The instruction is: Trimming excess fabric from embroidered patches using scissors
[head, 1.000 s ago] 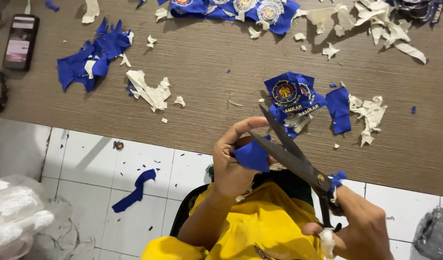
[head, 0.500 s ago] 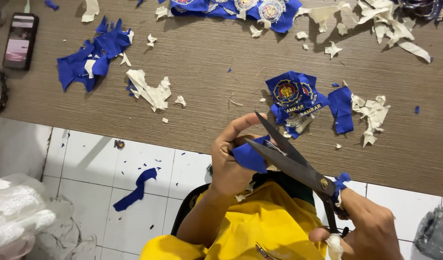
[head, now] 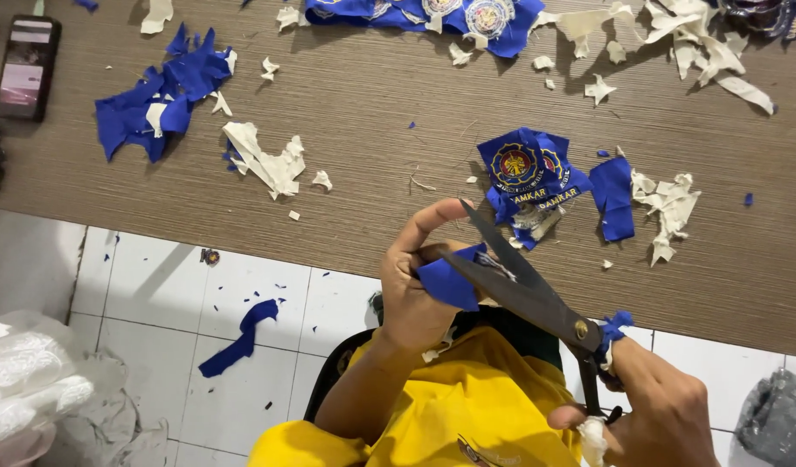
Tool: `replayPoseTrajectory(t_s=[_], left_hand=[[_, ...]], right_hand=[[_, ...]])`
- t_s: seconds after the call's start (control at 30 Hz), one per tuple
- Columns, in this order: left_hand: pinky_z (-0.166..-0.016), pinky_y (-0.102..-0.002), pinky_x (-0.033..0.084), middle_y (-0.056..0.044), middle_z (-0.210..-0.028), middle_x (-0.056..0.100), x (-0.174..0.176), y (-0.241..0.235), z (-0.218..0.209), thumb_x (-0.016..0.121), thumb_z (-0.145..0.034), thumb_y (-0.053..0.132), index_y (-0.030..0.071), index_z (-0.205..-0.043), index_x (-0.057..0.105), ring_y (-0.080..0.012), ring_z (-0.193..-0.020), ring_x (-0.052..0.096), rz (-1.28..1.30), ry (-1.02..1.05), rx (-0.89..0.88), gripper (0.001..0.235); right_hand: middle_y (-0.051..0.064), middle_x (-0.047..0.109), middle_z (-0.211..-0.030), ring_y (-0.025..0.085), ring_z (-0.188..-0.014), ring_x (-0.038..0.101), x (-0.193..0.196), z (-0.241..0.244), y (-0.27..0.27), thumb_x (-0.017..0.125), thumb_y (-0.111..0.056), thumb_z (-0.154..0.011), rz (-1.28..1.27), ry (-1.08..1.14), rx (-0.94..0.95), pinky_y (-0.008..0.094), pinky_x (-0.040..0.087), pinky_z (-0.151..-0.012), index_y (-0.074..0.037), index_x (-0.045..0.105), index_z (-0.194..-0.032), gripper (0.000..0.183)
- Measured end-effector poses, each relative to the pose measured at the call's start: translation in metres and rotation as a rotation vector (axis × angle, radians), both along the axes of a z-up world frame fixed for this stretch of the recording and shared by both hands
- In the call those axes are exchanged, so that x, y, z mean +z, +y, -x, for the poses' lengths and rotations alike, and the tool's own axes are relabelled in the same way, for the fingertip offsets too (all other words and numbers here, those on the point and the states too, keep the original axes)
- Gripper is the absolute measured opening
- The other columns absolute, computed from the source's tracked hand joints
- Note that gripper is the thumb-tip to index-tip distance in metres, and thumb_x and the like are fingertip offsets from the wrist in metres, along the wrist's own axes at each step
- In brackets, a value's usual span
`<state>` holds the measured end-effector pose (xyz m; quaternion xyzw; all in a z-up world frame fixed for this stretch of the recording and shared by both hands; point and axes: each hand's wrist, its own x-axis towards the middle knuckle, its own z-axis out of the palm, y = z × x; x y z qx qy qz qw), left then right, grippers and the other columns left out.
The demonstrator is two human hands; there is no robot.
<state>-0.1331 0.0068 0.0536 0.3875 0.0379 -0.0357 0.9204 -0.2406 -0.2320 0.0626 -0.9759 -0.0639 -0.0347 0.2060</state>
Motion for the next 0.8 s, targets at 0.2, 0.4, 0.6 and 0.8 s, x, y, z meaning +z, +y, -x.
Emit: replayPoseTrajectory(t_s=[0.2, 0.4, 0.6, 0.8], left_hand=[[-0.069, -0.04, 0.066, -0.009, -0.079, 0.075, 0.011, -0.001, -0.002, 0.084, -0.078, -0.003, -0.001, -0.135, 0.056, -0.0162, -0.071, 0.073, 0.03, 0.017, -0.043, 0.063], [-0.073, -0.045, 0.064, -0.018, -0.078, 0.073, 0.006, -0.007, -0.002, 0.083, -0.081, -0.005, 0.002, -0.123, 0.052, -0.0235, -0.068, 0.072, 0.218, 0.04, -0.039, 0.053], [-0.066, -0.021, 0.054, -0.003, -0.089, 0.071, 0.003, -0.009, -0.007, 0.085, -0.079, 0.006, 0.005, -0.099, 0.075, -0.0081, -0.077, 0.066, -0.232, -0.001, 0.087, 0.021], [-0.07, -0.023, 0.049, -0.002, -0.081, 0.07, -0.005, -0.003, -0.007, 0.08, -0.09, 0.022, -0.002, -0.1, 0.077, -0.0099, -0.077, 0.061, -0.229, 0.009, 0.063, 0.026]], right_hand=[[0.001, 0.052, -0.06, 0.017, -0.051, 0.055, 0.005, -0.002, 0.006, 0.061, -0.077, -0.067, -0.048, -0.01, 0.005, 0.038, 0.046, -0.054, -0.012, 0.067, -0.095, 0.071], [0.001, 0.034, -0.053, 0.016, -0.044, 0.037, -0.005, 0.0, 0.003, 0.067, -0.07, -0.068, -0.091, -0.047, 0.022, 0.038, 0.035, -0.048, -0.013, 0.043, -0.065, 0.062], [0.001, 0.06, -0.066, 0.013, -0.059, 0.053, -0.002, -0.002, 0.003, 0.034, -0.092, -0.063, -0.43, 0.355, -0.09, 0.03, 0.044, -0.058, -0.014, 0.063, -0.085, 0.086], [0.003, 0.06, -0.07, 0.016, -0.065, 0.052, -0.002, -0.008, 0.001, 0.036, -0.088, -0.06, -0.524, 0.446, -0.209, 0.03, 0.042, -0.066, -0.009, 0.066, -0.086, 0.088]])
